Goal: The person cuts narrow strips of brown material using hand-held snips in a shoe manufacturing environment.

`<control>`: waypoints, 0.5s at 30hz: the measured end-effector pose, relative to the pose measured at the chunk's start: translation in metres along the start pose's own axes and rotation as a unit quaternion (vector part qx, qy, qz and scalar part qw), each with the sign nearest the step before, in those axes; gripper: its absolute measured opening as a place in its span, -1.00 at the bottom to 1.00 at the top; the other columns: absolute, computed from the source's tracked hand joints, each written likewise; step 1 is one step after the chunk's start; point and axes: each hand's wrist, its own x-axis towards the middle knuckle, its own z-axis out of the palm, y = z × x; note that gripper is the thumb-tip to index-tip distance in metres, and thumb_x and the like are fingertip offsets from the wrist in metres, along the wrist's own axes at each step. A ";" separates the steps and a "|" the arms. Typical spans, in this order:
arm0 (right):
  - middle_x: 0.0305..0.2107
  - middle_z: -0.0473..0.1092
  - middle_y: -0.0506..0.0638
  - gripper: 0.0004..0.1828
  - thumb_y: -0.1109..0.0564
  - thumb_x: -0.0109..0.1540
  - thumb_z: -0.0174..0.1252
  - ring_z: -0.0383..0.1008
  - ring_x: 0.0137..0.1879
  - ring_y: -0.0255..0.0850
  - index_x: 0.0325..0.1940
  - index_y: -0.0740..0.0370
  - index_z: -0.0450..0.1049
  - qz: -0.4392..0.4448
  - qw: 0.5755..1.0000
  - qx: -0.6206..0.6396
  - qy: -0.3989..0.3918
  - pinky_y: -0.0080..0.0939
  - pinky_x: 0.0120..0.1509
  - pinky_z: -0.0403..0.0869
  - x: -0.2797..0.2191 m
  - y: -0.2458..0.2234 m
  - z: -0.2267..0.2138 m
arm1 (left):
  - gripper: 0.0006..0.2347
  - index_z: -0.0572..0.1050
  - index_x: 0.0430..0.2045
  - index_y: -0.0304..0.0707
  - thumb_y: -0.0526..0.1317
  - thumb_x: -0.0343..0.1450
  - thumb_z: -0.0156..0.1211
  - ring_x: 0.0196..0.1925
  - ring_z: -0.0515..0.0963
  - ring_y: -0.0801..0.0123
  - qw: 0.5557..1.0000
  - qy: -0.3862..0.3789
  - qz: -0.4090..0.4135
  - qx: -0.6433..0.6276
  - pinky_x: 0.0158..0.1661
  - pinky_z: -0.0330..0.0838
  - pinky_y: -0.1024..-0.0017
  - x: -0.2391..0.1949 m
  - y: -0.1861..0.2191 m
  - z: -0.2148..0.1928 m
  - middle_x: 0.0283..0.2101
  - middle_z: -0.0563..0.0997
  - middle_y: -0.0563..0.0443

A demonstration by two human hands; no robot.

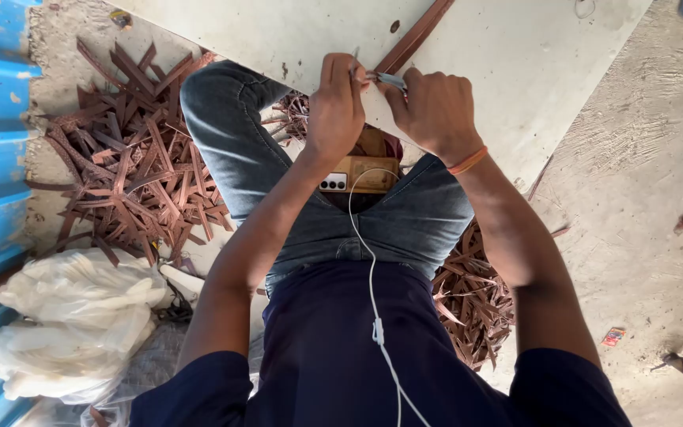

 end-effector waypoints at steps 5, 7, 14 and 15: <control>-0.86 0.20 -0.03 -0.42 -0.14 0.49 0.12 0.19 -0.78 -0.14 -0.55 0.19 0.38 0.012 0.999 -0.003 -0.035 -0.08 -0.65 0.13 0.005 -0.006 -0.004 | -0.85 0.34 -0.19 -0.45 -0.29 0.65 -0.13 -0.22 0.75 0.22 0.990 -0.014 -0.078 -0.120 -0.24 0.70 0.39 -0.003 -0.040 0.013 -0.17 0.50 -0.18; -0.85 0.19 -0.03 -0.43 -0.11 0.51 0.10 0.18 -0.77 -0.15 -0.54 0.18 0.38 0.006 0.999 -0.007 -0.033 -0.08 -0.65 0.13 0.002 -0.005 -0.006 | -0.82 0.34 -0.13 -0.45 -0.26 0.68 -0.19 -0.12 0.78 0.19 0.951 0.005 -0.135 -0.277 -0.10 0.72 0.37 -0.002 -0.051 0.018 -0.18 0.52 -0.18; -0.83 0.28 0.00 -0.44 -0.20 0.42 0.18 0.27 -0.76 -0.13 -0.50 0.21 0.37 0.057 0.998 0.023 -0.006 -0.10 -0.66 0.16 -0.005 -0.012 0.002 | -0.79 0.35 -0.14 -0.48 -0.24 0.66 -0.18 -0.10 0.76 0.17 0.956 0.012 -0.136 -0.259 -0.11 0.72 0.31 -0.002 -0.045 0.016 -0.19 0.50 -0.22; -0.81 0.30 0.02 -0.43 -0.22 0.41 0.20 0.30 -0.73 -0.09 -0.52 0.20 0.37 0.042 0.999 0.011 0.009 -0.10 -0.63 0.18 -0.007 -0.011 0.005 | -0.79 0.35 -0.17 -0.47 -0.24 0.66 -0.18 -0.11 0.77 0.19 0.955 0.013 -0.148 -0.257 -0.12 0.72 0.32 0.000 -0.041 0.016 -0.19 0.52 -0.21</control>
